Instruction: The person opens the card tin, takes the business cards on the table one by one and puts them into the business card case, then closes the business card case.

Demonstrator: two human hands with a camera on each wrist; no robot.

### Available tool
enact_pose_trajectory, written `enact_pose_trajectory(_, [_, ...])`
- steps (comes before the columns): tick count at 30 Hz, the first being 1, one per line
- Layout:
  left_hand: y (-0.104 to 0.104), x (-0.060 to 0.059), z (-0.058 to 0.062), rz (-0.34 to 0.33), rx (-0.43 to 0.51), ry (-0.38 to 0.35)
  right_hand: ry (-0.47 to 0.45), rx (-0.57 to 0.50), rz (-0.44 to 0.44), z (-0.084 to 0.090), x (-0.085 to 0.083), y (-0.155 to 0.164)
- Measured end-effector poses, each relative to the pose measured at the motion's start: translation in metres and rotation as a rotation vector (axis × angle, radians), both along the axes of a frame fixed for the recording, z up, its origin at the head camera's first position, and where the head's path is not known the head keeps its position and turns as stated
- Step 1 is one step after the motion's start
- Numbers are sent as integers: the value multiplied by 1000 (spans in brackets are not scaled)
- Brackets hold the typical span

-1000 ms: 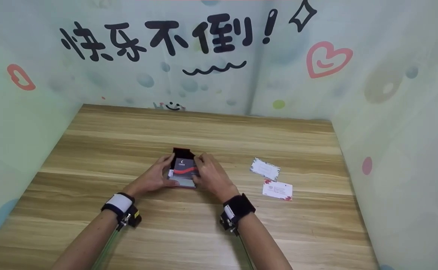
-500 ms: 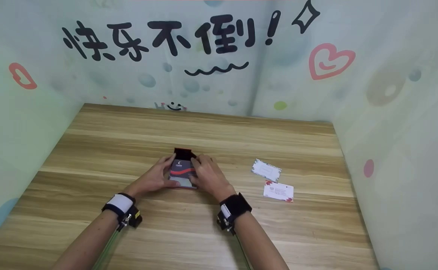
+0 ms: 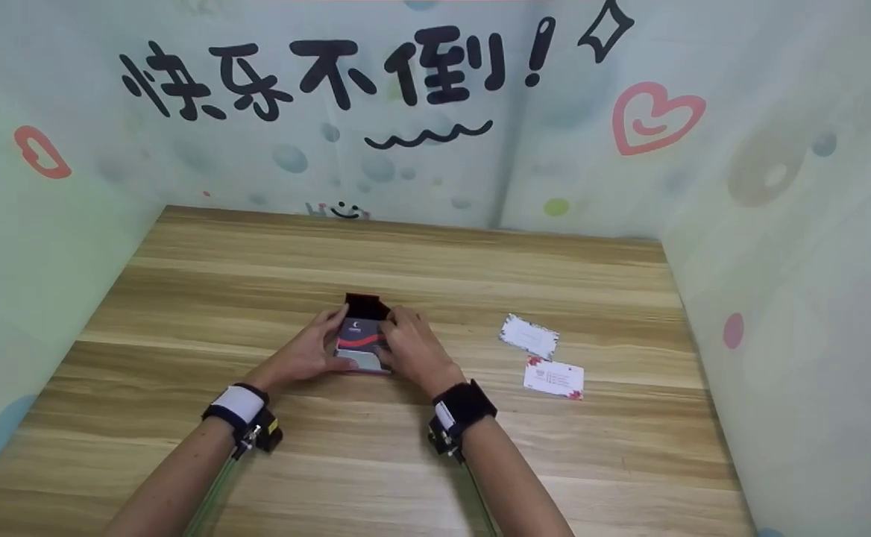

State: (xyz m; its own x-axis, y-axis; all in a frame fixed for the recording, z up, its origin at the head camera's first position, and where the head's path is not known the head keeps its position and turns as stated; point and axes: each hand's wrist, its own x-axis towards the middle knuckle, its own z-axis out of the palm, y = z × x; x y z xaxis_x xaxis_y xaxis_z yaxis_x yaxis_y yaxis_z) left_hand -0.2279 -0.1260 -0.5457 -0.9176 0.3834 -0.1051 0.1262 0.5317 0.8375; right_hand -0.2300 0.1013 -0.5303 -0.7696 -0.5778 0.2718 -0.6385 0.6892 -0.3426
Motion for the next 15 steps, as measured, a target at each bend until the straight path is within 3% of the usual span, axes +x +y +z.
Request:
enact_pose_trajectory(6, [-1, -2, -1, -16, 10, 20, 53, -22, 32, -2, -3, 1])
enact_pose_trajectory(15, [0, 0, 0, -9, -5, -5, -44, -18, 23, -2, -2, -1])
